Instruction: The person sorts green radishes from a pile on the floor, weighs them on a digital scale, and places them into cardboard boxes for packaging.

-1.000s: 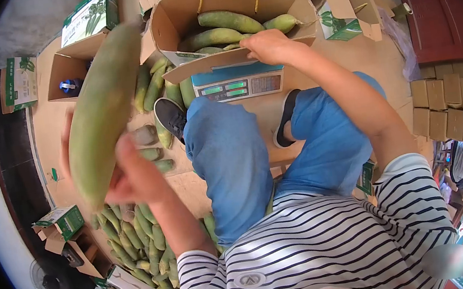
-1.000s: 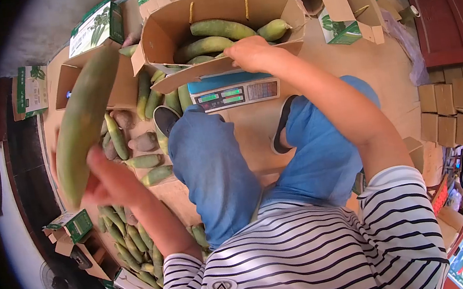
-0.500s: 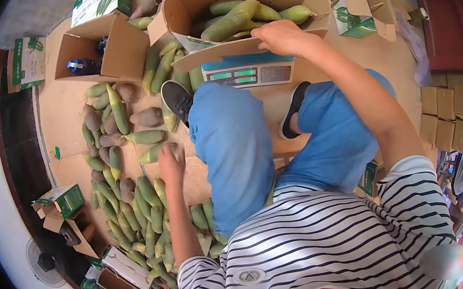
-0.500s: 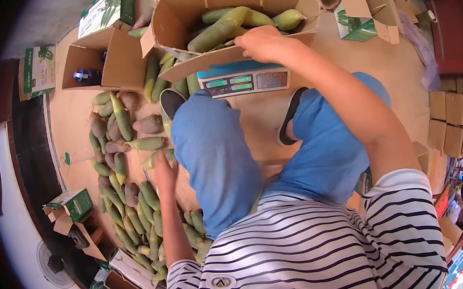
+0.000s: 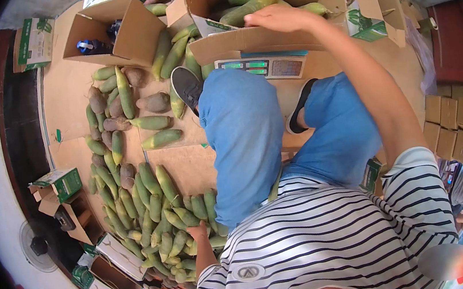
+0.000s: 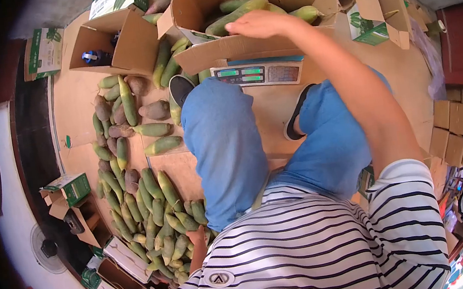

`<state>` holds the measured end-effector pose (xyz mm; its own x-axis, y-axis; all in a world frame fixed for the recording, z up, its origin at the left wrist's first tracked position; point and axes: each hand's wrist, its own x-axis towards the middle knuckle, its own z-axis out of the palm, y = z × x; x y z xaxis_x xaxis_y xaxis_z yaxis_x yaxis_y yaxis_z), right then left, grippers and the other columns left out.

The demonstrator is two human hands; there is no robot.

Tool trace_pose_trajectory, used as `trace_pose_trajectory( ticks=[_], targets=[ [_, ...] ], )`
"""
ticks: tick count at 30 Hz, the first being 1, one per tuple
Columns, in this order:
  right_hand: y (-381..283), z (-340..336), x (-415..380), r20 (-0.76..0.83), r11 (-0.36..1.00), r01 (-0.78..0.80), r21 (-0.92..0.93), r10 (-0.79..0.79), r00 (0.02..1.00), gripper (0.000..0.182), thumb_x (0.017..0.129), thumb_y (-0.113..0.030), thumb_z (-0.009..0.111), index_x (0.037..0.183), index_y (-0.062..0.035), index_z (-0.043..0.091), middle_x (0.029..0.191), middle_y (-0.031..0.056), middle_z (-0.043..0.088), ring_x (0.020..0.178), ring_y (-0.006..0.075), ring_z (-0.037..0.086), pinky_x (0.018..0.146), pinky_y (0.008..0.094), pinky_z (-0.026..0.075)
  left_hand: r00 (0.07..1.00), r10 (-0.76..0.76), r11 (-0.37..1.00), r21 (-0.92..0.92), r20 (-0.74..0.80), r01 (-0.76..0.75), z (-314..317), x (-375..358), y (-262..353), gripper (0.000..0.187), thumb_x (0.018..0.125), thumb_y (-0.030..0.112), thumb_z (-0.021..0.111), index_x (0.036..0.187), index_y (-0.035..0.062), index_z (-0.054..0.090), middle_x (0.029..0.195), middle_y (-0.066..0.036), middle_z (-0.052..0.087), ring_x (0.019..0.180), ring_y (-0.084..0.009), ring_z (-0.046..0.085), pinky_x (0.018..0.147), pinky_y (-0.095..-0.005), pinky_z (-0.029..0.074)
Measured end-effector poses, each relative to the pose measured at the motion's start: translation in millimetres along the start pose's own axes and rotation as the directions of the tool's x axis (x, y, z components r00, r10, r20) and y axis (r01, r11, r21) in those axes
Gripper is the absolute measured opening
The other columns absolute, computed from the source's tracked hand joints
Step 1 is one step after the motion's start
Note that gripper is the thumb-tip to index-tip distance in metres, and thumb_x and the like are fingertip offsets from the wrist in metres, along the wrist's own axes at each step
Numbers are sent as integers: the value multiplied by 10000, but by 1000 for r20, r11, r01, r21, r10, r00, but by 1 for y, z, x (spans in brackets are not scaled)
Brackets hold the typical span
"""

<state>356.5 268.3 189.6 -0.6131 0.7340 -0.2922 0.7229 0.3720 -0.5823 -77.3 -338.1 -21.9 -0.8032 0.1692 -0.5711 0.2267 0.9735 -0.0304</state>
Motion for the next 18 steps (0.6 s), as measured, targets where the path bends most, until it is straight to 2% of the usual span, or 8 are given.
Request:
trace_pose_trajectory(
  ticks=[2, 5, 6, 9, 12, 14, 17, 18],
  targets=[
    [-15, -2, 3, 0, 997, -13, 74, 13, 1000, 537, 936, -446, 266, 1126, -44, 566, 1214, 182, 529, 1131, 339, 468, 959, 390, 355, 982, -159, 977, -125, 100, 171, -2, 2, 9, 814, 699, 229, 714, 1277, -48, 213, 1057, -261, 545, 802, -370, 619, 617, -427, 530],
    [-2, 24, 25, -459, 988, 144, -59, -155, 875, 538, 932, -452, 270, 1131, -48, 565, 1215, 185, 525, 1136, 340, 465, 957, 398, 354, 956, -241, 959, -113, 170, 261, -15, -7, 23, 746, 691, 210, 709, 1223, -41, 250, 969, -231, 562, 657, -306, 615, 491, -389, 514],
    [0, 22, 28, -487, 988, 144, -52, -151, 860, 545, 923, -480, 288, 1138, -66, 569, 1176, 176, 555, 1114, 346, 488, 946, 410, 371, 966, -212, 961, -148, 149, 233, -14, -9, 23, 713, 683, 210, 707, 1183, -41, 265, 912, -222, 567, 552, -290, 587, 454, -382, 498],
    [-14, -7, 8, -205, 998, 25, -64, -37, 978, 561, 909, -514, 311, 1132, -75, 578, 1121, 154, 594, 1075, 349, 521, 924, 423, 399, 981, -160, 968, -176, 111, 178, -11, -8, 22, 690, 689, 217, 691, 1168, -39, 266, 888, -211, 564, 536, -287, 578, 434, -384, 489],
    [-28, -23, -16, -71, 951, -136, -277, 121, 990, 535, 910, -500, 335, 1100, -70, 592, 1068, 149, 614, 1018, 336, 556, 869, 450, 429, 974, -187, 970, -131, 129, 204, -14, -4, 30, 635, 698, 253, 671, 1131, -56, 324, 880, -198, 554, 523, -283, 562, 420, -363, 478],
    [-30, -27, -29, -103, 911, -167, -376, 138, 985, 449, 918, -431, 409, 1056, -46, 596, 947, 148, 632, 928, 324, 591, 813, 446, 454, 947, -217, 935, -227, 238, 271, -22, 1, 40, 594, 700, 282, 661, 1087, -62, 371, 867, -185, 547, 506, -275, 545, 408, -348, 463],
    [-33, -37, -41, -136, 891, -197, -409, 155, 979, 411, 901, -404, 455, 1037, -57, 628, 1002, 125, 637, 959, 315, 592, 794, 454, 471, 903, -232, 771, -498, 362, 398, -23, 16, 39, 514, 707, 333, 657, 1004, -40, 465, 837, -151, 543, 508, -248, 525, 399, -312, 427],
    [-49, -47, -52, -130, 899, -181, -400, 140, 982, 340, 856, -321, 506, 1021, -44, 616, 949, 211, 633, 901, 359, 603, 768, 444, 470, 887, -225, 659, -607, 404, 444, -22, 15, 47, 496, 718, 342, 651, 999, -27, 475, 824, -144, 545, 512, -241, 525, 400, -304, 420]
  ],
)
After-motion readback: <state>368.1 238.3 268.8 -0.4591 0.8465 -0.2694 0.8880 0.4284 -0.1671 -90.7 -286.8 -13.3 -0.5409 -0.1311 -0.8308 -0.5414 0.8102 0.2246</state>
